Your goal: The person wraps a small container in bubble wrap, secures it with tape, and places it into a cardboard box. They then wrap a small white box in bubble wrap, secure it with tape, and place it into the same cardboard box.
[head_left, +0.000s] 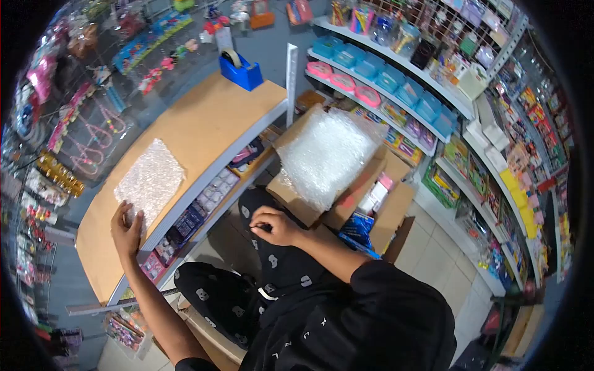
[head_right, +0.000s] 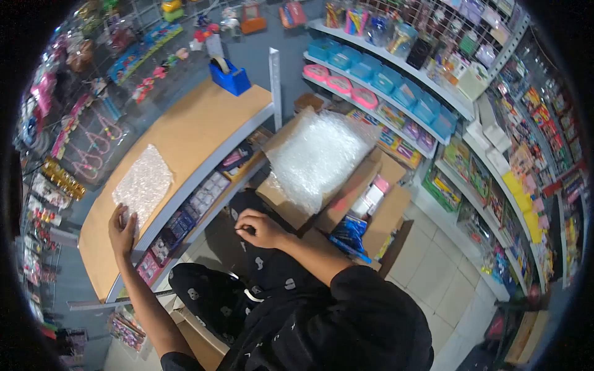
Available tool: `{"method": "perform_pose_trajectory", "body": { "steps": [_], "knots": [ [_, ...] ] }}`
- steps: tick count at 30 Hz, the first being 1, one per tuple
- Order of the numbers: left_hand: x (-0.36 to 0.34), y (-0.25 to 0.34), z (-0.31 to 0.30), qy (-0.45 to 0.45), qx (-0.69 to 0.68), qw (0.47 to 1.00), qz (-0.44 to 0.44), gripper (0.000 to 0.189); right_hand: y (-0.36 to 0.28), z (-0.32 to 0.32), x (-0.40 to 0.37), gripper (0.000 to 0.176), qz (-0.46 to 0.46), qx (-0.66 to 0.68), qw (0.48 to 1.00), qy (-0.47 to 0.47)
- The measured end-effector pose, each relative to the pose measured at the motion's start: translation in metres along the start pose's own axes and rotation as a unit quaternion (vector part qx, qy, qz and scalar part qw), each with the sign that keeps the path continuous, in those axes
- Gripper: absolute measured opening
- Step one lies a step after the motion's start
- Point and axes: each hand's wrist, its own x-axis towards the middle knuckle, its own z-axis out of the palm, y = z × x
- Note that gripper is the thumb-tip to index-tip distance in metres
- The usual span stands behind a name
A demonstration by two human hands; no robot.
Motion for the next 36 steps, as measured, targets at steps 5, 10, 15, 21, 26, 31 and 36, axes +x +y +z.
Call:
{"method": "perform_pose_trajectory", "body": {
  "steps": [5,10,15,21,26,31,36],
  "knots": [
    [0.002,-0.011,0.002,-0.017,-0.072,0.997,-0.038,0.042,0.001,-0.07,-0.065,0.007,0.065,-0.111,0.989,0.069],
    [0.003,-0.012,0.001,-0.015,-0.082,0.995,-0.047,0.041,0.043,-0.149,-0.129,0.005,0.127,-0.203,0.943,0.23],
    [0.004,-0.011,-0.001,-0.024,-0.051,0.998,-0.035,0.04,0.124,-0.21,-0.182,0.014,0.283,-0.26,0.807,0.449],
    [0.004,-0.014,-0.001,-0.019,-0.071,0.996,-0.045,0.041,0.136,-0.227,-0.201,0.046,0.564,-0.343,0.706,0.256],
    [0.002,-0.008,-0.001,-0.022,-0.071,0.996,-0.043,0.039,0.165,-0.231,-0.191,0.048,0.568,-0.225,0.755,0.238],
    [0.002,-0.006,-0.002,-0.021,-0.049,0.997,-0.051,0.038,0.17,-0.223,-0.169,0.029,0.464,0.095,0.818,0.326],
    [0.003,-0.01,-0.002,-0.019,-0.043,0.998,-0.049,0.039,0.132,-0.226,-0.144,0.035,0.504,0.072,0.811,0.287]
  ]
}}
